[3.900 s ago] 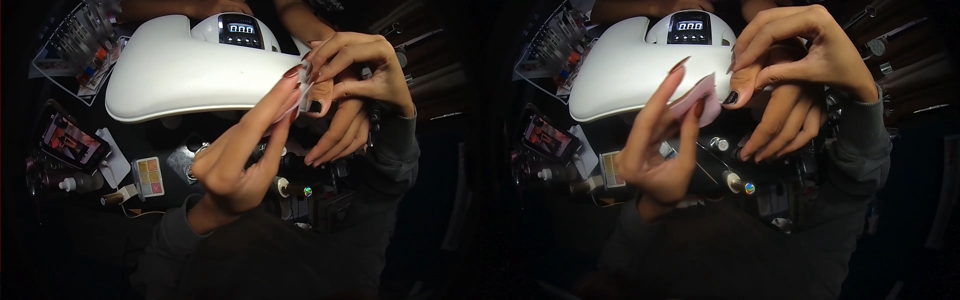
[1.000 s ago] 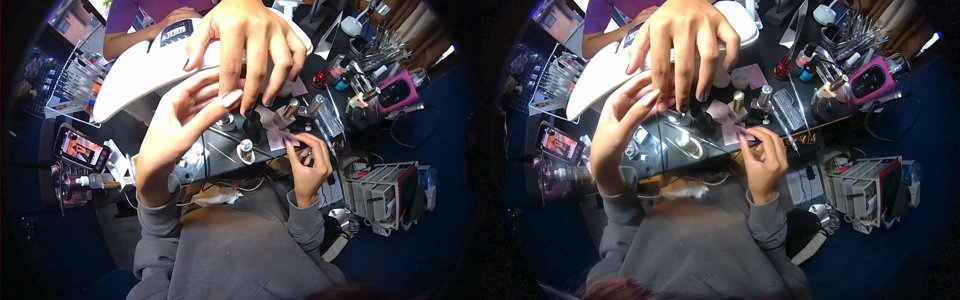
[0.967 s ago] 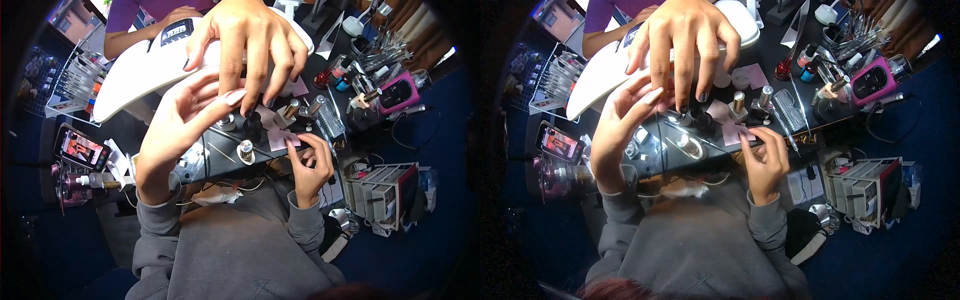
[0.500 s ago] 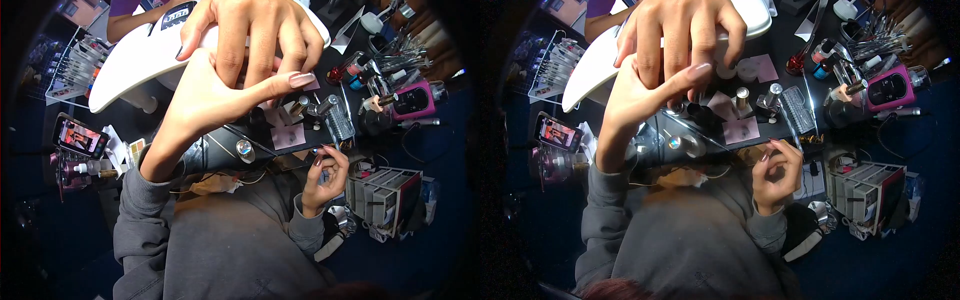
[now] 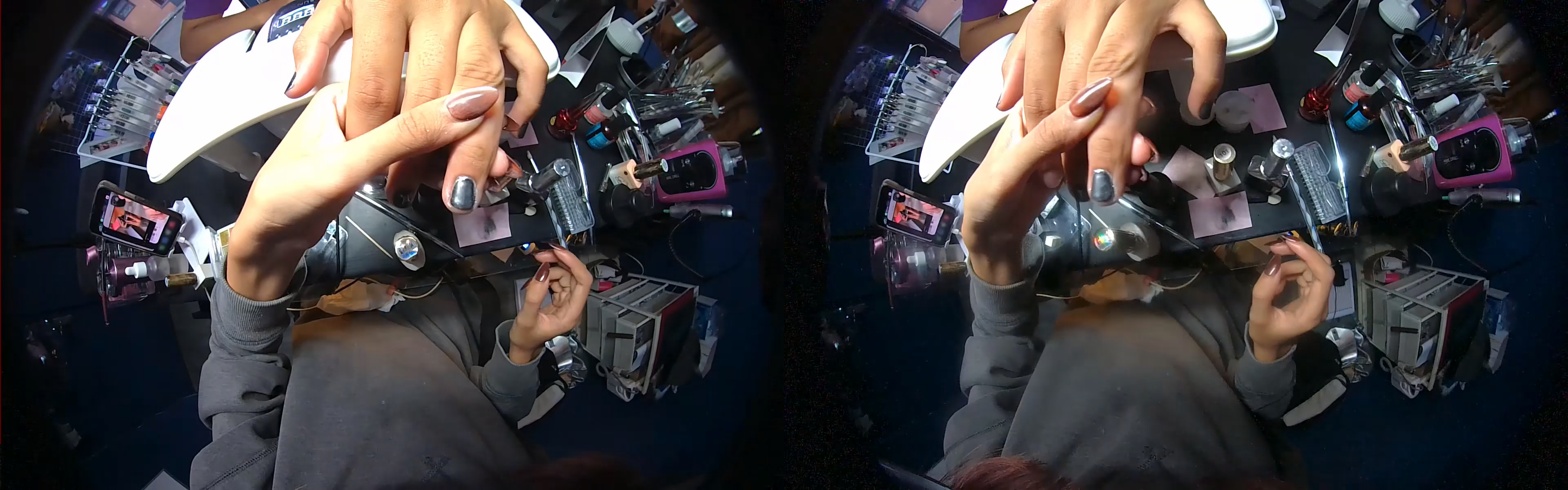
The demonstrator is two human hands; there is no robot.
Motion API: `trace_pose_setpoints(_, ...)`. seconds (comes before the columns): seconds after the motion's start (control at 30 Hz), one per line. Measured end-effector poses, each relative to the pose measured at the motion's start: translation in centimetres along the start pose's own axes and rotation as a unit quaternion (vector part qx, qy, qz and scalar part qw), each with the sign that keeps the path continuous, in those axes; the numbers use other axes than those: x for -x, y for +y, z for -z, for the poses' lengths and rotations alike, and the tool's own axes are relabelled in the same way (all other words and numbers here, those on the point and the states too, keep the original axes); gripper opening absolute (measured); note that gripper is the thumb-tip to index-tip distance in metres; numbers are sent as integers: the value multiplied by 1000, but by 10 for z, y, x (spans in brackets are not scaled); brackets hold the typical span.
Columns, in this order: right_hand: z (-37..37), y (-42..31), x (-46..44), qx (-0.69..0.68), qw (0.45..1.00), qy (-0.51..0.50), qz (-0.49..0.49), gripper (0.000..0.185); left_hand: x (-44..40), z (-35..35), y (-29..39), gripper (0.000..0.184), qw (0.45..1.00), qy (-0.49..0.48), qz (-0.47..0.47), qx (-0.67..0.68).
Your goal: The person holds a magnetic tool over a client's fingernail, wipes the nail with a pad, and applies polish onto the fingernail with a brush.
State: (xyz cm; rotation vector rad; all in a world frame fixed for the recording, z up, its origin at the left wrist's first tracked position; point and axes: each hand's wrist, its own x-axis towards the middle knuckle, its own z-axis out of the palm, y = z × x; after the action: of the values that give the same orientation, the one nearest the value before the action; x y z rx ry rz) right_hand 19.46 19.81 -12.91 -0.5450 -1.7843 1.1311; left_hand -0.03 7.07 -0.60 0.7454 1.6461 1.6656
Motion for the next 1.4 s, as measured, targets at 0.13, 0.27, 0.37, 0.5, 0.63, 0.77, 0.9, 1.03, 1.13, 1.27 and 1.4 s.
trace_pose_setpoints(0.13, 2, -6, -1, -16, 999, 16, -27, 25, 3, -4, 2, 39, 996, -3, 33, 77)
trace_pose_setpoints(0.27, 3, -6, -2, -7, 1000, 7, -29, 25, -2, -2, -6, 38, 1000, 3, -16, 15)
trace_pose_setpoints(0.37, 2, -5, -2, 5, 1000, -15, -12, 25, -1, -8, -8, 37, 998, 17, -41, 41)
trace_pose_setpoints(0.5, -3, -10, -2, 11, 1000, -20, -21, 22, 0, -15, -3, 37, 993, 41, -77, 78)
trace_pose_setpoints(0.63, -7, -14, -3, 21, 999, -35, -27, 21, -3, -10, -5, 37, 992, 4, -36, 120)
trace_pose_setpoints(0.77, -9, -15, -5, 26, 999, -38, -16, 21, 0, -12, -9, 39, 985, -3, -60, 161)
trace_pose_setpoints(0.9, -7, -15, -6, 25, 999, -38, -16, 20, 0, -4, -16, 41, 985, -29, -84, 149)
trace_pose_setpoints(1.03, -6, -21, -11, 23, 999, -30, -15, 21, 0, -2, -7, 43, 998, -1, -13, 64)
trace_pose_setpoints(1.13, -7, -35, -23, 49, 997, -61, -11, 25, -1, -5, -1, 47, 1000, 17, 23, 4)
trace_pose_setpoints(1.27, -27, -59, -40, 135, 968, -207, 50, 33, 5, -5, 3, 45, 998, 40, 50, 25)
trace_pose_setpoints(1.4, -50, -53, -48, 150, 954, -250, 65, 30, 6, -9, 2, 42, 993, 39, 40, 100)
